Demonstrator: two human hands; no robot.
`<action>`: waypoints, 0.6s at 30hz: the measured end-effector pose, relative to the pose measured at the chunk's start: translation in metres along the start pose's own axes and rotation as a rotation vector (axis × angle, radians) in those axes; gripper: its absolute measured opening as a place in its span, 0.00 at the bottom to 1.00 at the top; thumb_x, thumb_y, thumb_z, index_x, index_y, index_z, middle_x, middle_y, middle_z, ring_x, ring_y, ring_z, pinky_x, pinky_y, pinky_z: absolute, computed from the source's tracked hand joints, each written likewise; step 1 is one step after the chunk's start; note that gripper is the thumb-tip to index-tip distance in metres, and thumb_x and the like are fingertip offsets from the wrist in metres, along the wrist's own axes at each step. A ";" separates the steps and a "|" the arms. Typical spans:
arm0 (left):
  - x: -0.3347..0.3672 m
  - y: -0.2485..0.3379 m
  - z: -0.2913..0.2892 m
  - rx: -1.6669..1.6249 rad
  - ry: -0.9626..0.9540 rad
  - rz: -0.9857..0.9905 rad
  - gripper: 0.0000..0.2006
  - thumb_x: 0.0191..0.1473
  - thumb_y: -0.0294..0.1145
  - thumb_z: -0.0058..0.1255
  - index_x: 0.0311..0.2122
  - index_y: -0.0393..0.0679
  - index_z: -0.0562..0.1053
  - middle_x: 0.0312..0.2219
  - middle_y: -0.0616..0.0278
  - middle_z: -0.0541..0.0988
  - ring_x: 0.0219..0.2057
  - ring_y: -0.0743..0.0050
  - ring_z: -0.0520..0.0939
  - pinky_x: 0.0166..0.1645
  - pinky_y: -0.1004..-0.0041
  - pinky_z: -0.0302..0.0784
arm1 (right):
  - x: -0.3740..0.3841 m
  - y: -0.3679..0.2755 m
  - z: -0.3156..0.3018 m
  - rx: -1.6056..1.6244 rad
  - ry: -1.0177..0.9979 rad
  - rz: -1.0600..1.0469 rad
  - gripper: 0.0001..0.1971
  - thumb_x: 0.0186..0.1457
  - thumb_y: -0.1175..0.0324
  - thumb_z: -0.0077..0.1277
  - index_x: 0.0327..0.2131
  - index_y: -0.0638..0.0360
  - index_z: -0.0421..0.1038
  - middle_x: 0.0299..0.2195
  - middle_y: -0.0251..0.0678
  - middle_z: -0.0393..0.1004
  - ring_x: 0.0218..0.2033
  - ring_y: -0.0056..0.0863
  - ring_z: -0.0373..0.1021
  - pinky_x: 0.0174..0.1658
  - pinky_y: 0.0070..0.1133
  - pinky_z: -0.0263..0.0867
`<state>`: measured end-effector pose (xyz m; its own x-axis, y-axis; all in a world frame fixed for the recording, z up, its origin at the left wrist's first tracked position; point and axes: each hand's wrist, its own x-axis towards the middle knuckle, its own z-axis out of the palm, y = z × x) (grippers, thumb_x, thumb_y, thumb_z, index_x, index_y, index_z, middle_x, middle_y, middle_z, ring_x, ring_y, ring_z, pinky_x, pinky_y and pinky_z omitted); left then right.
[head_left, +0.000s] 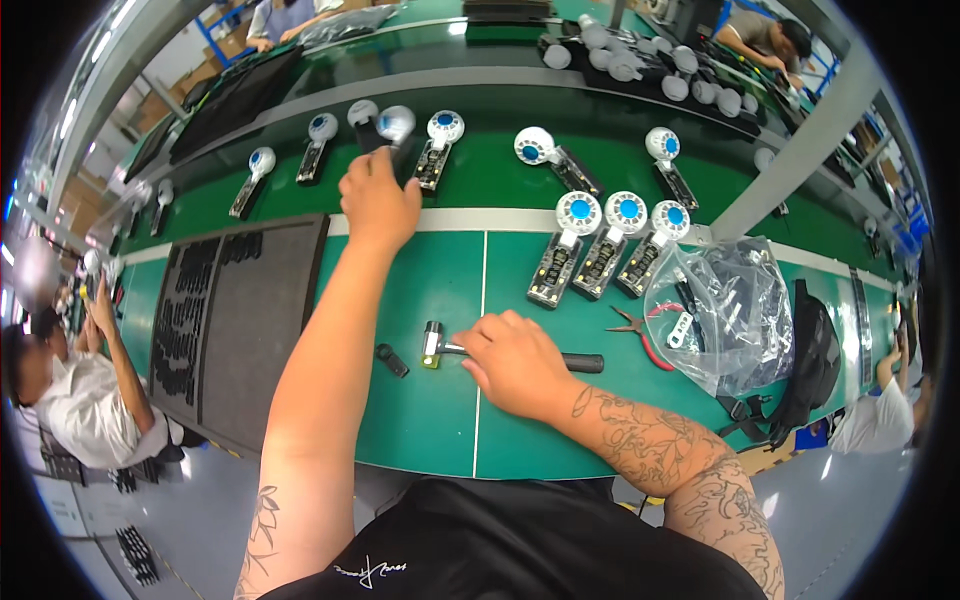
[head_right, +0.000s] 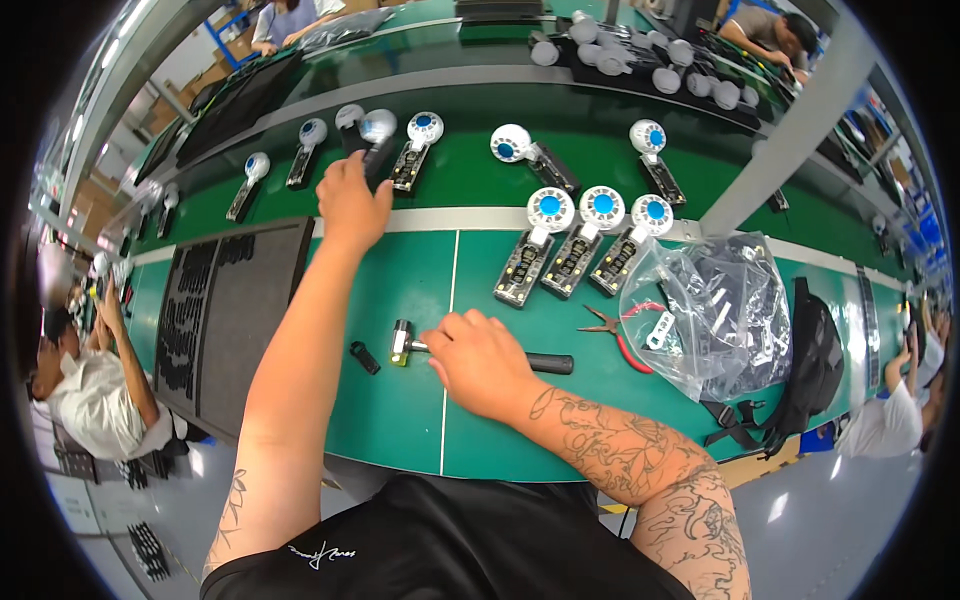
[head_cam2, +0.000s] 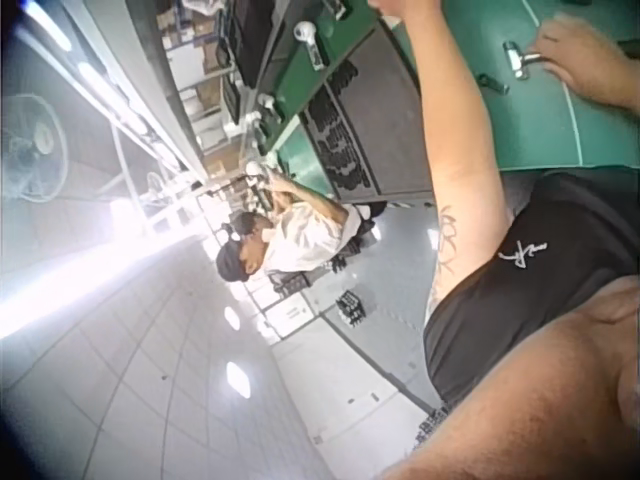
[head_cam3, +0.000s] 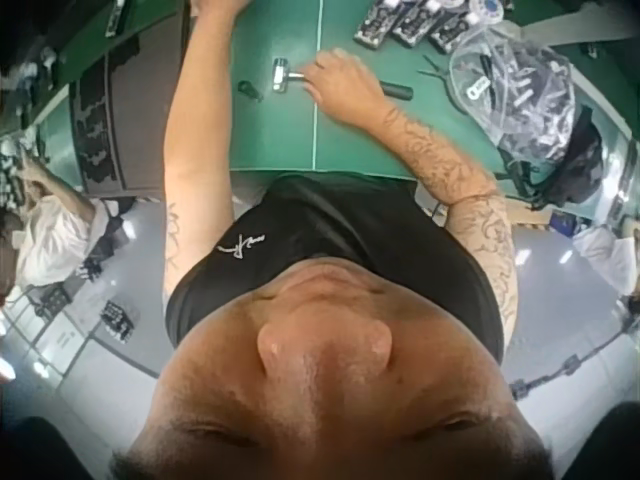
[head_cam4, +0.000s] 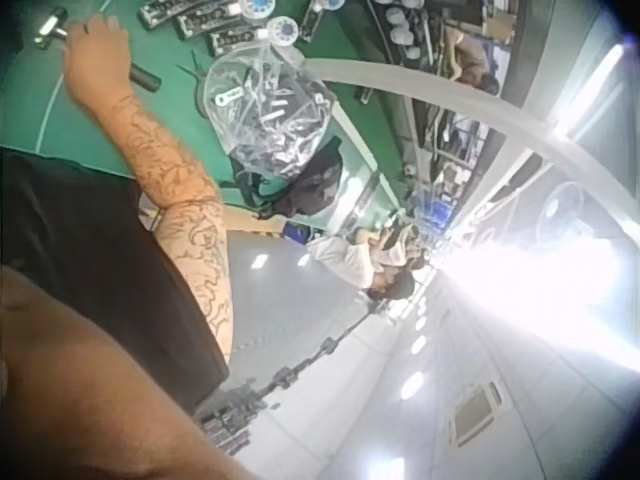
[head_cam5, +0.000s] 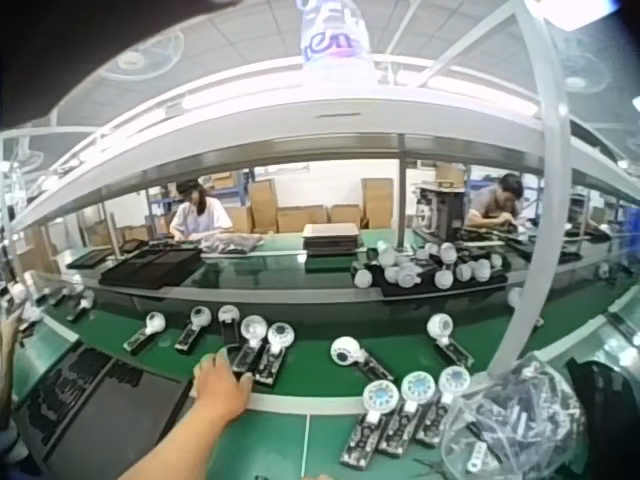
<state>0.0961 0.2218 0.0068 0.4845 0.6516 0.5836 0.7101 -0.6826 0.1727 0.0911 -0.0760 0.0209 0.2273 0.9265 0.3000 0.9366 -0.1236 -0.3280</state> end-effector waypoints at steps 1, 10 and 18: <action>0.003 0.010 0.004 -0.033 -0.100 0.051 0.28 0.63 0.43 0.56 0.58 0.30 0.69 0.48 0.38 0.77 0.41 0.47 0.81 0.49 0.58 0.81 | 0.001 -0.002 0.002 -0.009 0.000 0.023 0.14 0.56 0.65 0.60 0.47 0.48 0.77 0.40 0.33 0.73 0.39 0.37 0.71 0.45 0.30 0.71; 0.033 0.040 0.017 -0.520 -0.664 -0.192 0.28 0.62 0.46 0.58 0.56 0.31 0.73 0.44 0.43 0.81 0.45 0.49 0.82 0.52 0.59 0.79 | 0.009 -0.006 0.002 -0.006 0.007 0.015 0.12 0.56 0.65 0.61 0.44 0.48 0.77 0.37 0.32 0.73 0.37 0.37 0.71 0.44 0.31 0.72; -0.045 -0.050 -0.136 -2.062 -0.698 -0.411 0.30 0.59 0.40 0.63 0.58 0.30 0.68 0.44 0.48 0.77 0.37 0.68 0.79 0.38 0.75 0.75 | 0.004 -0.003 0.000 0.023 -0.049 0.066 0.13 0.55 0.63 0.61 0.44 0.51 0.77 0.39 0.34 0.74 0.38 0.39 0.72 0.44 0.32 0.72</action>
<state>-0.0308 0.1810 0.0798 0.8788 0.4676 0.0951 -0.3467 0.4886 0.8006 0.0895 -0.0724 0.0233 0.2743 0.9330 0.2330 0.9136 -0.1772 -0.3659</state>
